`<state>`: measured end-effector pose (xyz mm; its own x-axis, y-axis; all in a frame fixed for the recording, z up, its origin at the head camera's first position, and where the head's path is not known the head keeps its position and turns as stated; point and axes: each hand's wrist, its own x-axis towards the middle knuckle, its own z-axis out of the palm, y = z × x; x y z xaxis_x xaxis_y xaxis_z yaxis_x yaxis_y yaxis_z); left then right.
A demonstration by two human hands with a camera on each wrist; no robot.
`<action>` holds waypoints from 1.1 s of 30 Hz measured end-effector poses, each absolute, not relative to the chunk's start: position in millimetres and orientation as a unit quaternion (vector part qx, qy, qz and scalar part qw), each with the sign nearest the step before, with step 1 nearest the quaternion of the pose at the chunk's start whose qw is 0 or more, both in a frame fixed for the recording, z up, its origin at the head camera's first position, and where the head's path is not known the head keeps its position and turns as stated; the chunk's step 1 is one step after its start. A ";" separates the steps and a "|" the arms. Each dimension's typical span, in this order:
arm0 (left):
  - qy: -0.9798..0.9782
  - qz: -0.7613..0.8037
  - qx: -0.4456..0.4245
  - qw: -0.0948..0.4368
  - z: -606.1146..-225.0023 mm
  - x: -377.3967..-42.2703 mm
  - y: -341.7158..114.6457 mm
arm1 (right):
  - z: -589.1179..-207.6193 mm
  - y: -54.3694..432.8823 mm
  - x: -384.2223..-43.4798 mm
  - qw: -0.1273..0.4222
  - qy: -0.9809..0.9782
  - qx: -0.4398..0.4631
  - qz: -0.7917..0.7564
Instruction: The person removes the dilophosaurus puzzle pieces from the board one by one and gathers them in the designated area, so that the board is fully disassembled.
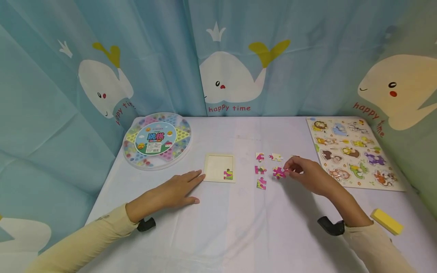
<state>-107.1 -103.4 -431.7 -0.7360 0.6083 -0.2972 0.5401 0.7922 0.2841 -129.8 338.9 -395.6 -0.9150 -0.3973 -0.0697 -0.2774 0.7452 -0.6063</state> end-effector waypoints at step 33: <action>0.926 0.087 0.316 0.186 -431.9 -106.1 -104.0 | -429.9 325.0 -113.7 0.125 0.941 -0.210 -0.236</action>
